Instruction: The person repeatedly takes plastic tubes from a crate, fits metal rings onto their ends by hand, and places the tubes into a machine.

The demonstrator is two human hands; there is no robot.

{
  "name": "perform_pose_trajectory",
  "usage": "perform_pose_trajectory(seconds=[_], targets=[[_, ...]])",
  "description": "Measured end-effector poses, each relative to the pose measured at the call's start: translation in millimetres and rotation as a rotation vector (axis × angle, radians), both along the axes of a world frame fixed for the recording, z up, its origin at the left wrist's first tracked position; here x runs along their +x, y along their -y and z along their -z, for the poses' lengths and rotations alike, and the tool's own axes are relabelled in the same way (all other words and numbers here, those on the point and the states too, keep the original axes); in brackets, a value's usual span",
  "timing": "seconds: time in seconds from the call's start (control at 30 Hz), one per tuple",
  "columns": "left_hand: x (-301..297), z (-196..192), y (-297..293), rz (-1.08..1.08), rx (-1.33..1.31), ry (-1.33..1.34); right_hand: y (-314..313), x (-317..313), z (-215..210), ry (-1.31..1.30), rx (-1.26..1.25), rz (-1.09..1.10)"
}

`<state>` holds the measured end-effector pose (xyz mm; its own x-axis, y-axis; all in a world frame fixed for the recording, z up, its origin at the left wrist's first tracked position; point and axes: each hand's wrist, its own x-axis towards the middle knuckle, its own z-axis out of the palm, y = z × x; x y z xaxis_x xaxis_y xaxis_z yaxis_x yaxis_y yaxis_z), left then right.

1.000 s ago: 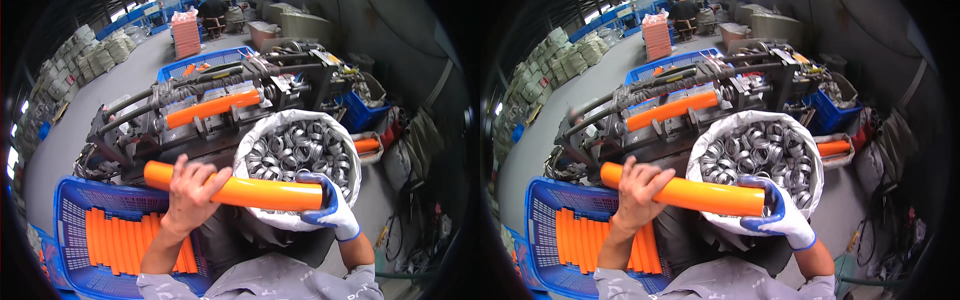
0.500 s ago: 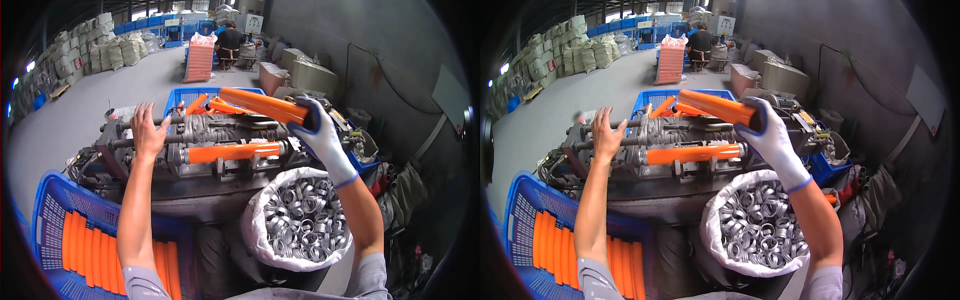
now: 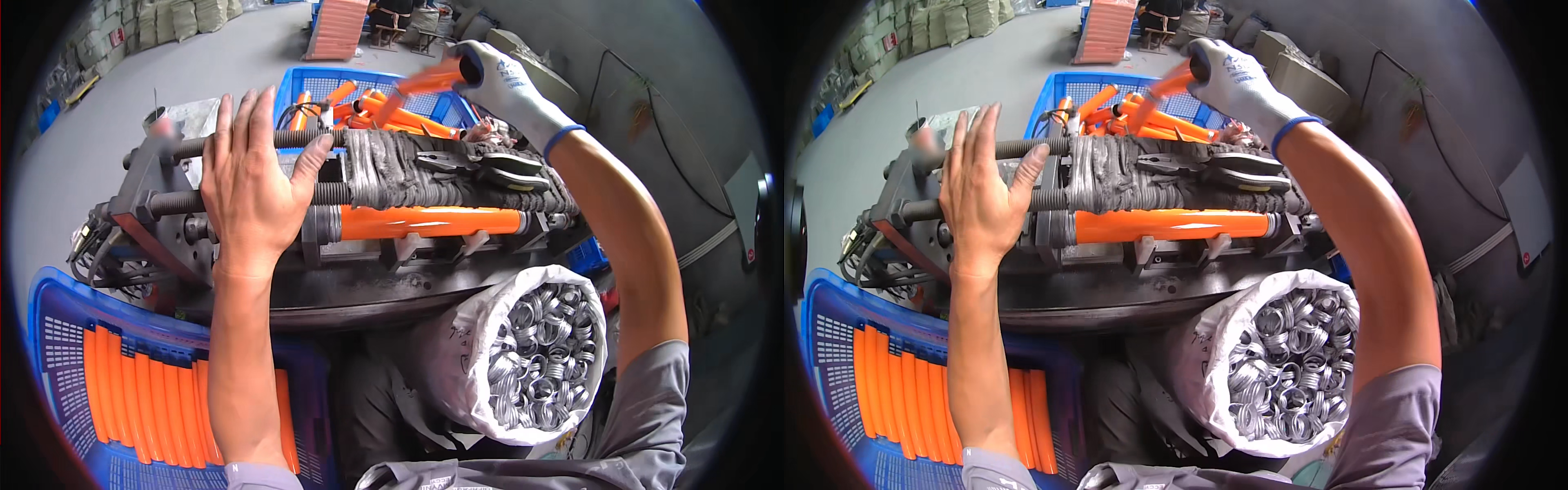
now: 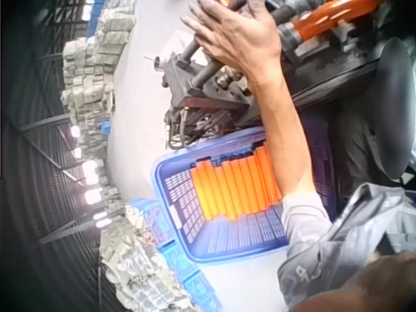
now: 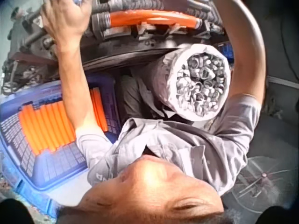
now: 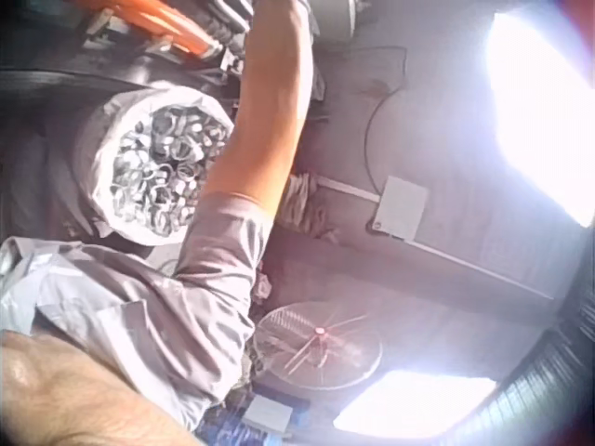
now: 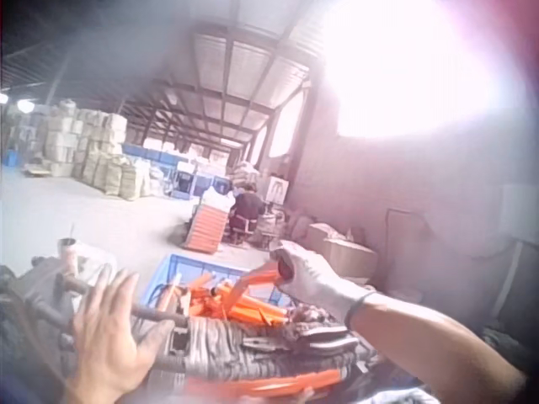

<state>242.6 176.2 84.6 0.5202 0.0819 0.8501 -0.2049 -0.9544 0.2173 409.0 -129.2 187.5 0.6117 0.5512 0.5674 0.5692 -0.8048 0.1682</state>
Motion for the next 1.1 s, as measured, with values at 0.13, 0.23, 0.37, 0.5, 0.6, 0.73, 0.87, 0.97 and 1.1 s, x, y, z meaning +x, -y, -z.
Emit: perform_pose_trajectory(seconds=[0.13,0.23,0.37,0.5,0.6,0.73,0.87,0.97,1.1], targets=[[-8.3,-1.0,-4.7,-0.044,0.035,-0.026,-20.9,18.3,17.7,-0.093,0.484,-0.081],[-2.5,0.5,4.0,-0.001,0.001,-0.045,-6.0,6.3,4.5,0.057,0.431,-0.078],[-13.5,-0.8,3.5,-0.036,0.001,-0.045,10.0,-58.0,-10.7,0.034,0.511,-0.127],[-22.0,-1.3,3.4,-0.025,-0.041,-0.091,44.2,-127.3,-7.5,-0.1,0.826,-0.215],[-25.1,4.2,-12.4,0.203,-0.367,0.023,61.7,-194.0,-10.3,-0.109,0.985,-0.315],[-92.5,6.7,62.8,0.756,-1.049,0.02,92.4,-289.6,12.5,-0.268,1.39,-0.516],[-180.7,12.8,147.1,1.388,-1.576,-0.211,98.7,-375.3,65.0,-0.399,1.476,-0.411],[-204.4,24.5,174.4,1.376,-1.976,-0.238,91.2,-425.4,112.7,-0.722,1.199,-0.38],[-217.2,57.4,138.4,1.12,-1.97,-0.215,133.9,-432.6,146.5,-1.238,1.163,-0.226]])
